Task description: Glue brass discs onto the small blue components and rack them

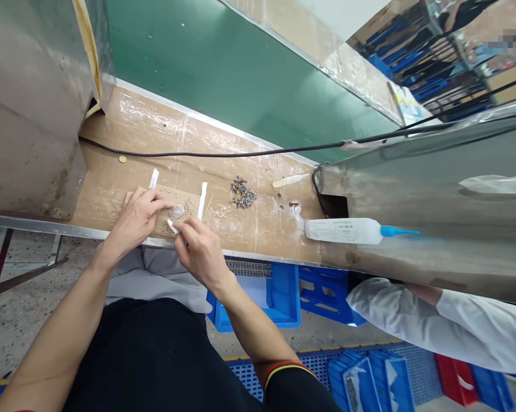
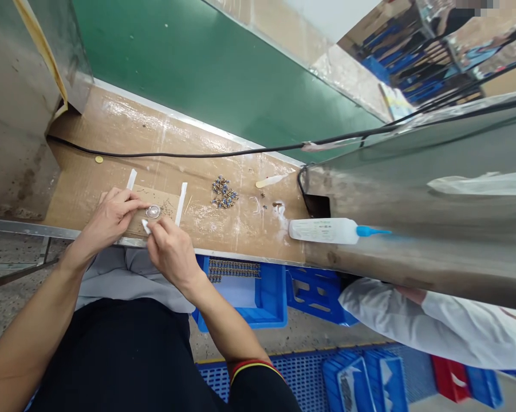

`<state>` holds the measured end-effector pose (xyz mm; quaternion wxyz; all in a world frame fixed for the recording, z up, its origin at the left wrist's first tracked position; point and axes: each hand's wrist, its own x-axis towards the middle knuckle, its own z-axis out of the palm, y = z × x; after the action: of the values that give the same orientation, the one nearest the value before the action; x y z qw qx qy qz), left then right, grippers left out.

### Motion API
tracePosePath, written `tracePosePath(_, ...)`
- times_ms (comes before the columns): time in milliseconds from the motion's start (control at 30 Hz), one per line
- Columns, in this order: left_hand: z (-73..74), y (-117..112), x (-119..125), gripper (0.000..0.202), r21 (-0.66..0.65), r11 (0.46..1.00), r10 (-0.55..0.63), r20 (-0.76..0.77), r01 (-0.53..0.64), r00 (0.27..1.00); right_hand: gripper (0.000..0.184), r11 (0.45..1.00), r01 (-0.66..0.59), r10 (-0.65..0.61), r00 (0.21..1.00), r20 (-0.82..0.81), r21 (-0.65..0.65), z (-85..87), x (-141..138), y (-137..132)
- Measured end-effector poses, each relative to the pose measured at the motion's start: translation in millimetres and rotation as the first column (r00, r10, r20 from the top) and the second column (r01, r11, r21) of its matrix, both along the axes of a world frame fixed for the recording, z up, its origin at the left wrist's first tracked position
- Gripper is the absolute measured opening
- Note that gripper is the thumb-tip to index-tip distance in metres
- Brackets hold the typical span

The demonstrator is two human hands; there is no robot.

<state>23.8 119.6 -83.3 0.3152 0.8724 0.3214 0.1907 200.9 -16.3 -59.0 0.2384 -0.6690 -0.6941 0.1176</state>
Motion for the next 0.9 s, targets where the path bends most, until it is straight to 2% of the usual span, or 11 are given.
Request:
tracePosePath(67,0.0,1.2,0.2,0.047,-0.011,1.000,-0.007,0.002,0.007,1.000,0.029,1.000,-0.010,0.010,0.999,-0.036,-0.002,-0.5,0.0,-2.5)
tracePosePath(167,-0.8,3.7,-0.5,0.046,-0.030,1.000,-0.007,0.033,0.008,0.999,0.033,0.996,0.082,-0.079,0.993,-0.092,0.029,1.8,3.5,-5.0)
tracePosePath(233,-0.1,2.8,-3.8,0.043,-0.087,0.996,0.029,0.114,-0.019,0.993,0.033,1.000,-0.019,0.015,0.978,-0.207,-0.018,5.3,5.2,-6.2)
tracePosePath(300,2.5,-3.8,-10.6,0.037,-0.199,0.975,0.148,0.244,-0.100,0.958,0.027,0.993,-0.103,0.069,0.910,-0.409,-0.061,8.6,6.0,-7.7)
tracePosePath(367,6.5,-17.4,-20.0,0.030,-0.344,0.910,0.351,0.338,-0.233,0.873,0.020,0.994,0.023,-0.084,0.768,-0.635,-0.104,9.6,6.3,-8.8)
tracePosePath(433,10.8,-36.1,-28.9,0.024,-0.481,0.807,0.533,0.340,-0.343,0.775,0.027,0.963,0.190,-0.267,0.547,-0.794,-0.192,7.9,5.5,-7.8)
tracePosePath(467,12.9,-45.9,-32.1,0.024,-0.549,0.761,0.577,0.329,-0.346,0.747,0.034,0.947,0.216,-0.313,0.437,-0.843,-0.239,6.5,4.1,-6.3)
tracePosePath(533,17.2,-63.4,-35.0,0.029,-0.685,0.686,0.589,0.325,-0.245,0.740,0.043,0.936,0.178,-0.344,0.274,-0.898,-0.304,4.2,-0.8,-2.0)
tracePosePath(633,24.4,-80.2,-31.3,0.037,-0.797,0.600,0.533,0.340,-0.063,0.775,0.045,0.936,0.118,-0.346,0.120,-0.931,-0.333,4.1,-12.9,4.2)
tracePosePath(733,30.2,-87.8,-24.3,0.042,-0.818,0.573,0.530,0.315,-0.058,0.787,0.043,0.941,0.131,-0.325,0.085,-0.942,-0.313,6.9,-25.4,6.2)
tracePosePath(900,33.9,-78.7,-21.3,0.037,-0.791,0.590,0.590,0.284,-0.164,0.756,0.036,0.962,0.136,-0.264,0.248,-0.932,-0.237,10.8,-26.2,2.7)
